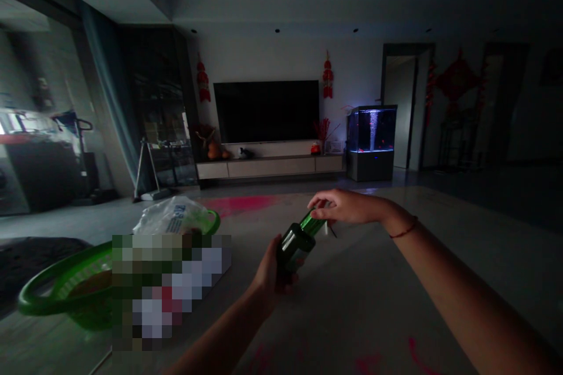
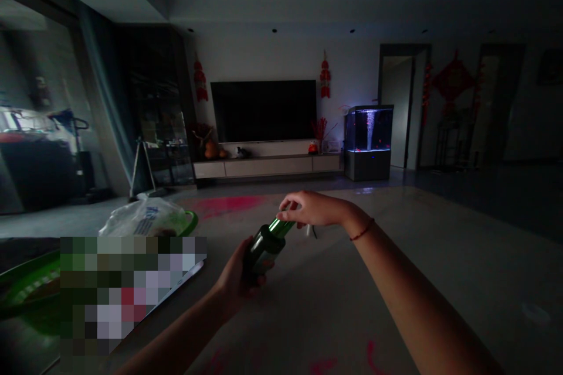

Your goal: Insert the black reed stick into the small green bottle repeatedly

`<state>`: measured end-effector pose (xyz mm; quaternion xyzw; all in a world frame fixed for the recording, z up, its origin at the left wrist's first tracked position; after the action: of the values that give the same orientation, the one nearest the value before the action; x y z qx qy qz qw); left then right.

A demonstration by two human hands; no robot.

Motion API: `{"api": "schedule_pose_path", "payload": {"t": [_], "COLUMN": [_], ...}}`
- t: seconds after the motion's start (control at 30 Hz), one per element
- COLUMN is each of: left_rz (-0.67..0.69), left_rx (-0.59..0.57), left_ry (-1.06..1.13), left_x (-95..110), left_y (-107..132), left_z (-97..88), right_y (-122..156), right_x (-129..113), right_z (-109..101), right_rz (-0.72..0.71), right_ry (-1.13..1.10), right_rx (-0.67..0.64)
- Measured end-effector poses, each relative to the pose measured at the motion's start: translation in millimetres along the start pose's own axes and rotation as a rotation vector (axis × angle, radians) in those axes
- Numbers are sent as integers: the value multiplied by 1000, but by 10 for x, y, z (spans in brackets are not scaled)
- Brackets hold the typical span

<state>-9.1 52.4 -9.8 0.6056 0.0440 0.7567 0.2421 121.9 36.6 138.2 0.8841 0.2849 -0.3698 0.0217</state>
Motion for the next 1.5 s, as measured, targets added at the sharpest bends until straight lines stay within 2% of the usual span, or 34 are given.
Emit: {"api": "schedule_pose_path", "payload": {"t": [0.13,0.3,0.47,0.73,0.9,1.03,1.23,1.4,1.5], "left_rz": [1,-23,-32,-31,-29,-16,-9,-22,-36], "left_rx": [2,35,47,24,52,66,33,44,32], "left_ry": [5,61,71,70,67,49,49,45,62], "left_x": [2,-5,-7,0,5,11,7,-7,-16], "left_y": [21,88,110,89,100,95,75,72,76], "left_z": [46,100,103,92,74,62,81,68,76], "right_y": [15,23,10,33,73,80,27,30,33], "right_x": [-7,108,38,-65,-132,-95,30,118,123], "right_z": [13,18,52,5,-27,-6,34,36,47], "right_rz": [30,131,35,-55,-93,-62,27,136,140], "right_ry": [38,72,69,88,140,110,-53,-51,-20], "right_rx": [3,-15,-49,-22,-3,-26,-48,-35,-46]}}
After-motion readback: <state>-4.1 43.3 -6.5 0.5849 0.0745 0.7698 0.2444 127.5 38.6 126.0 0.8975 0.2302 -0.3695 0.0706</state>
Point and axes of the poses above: each hand's wrist, its own y-axis away from the middle knuckle, its own z-axis out of the palm, x = y × z, the point moved 8 cm from there along -y, towards the middle knuckle, and after that the axes turned 2 degrees about -y, right-handed, at the moved point
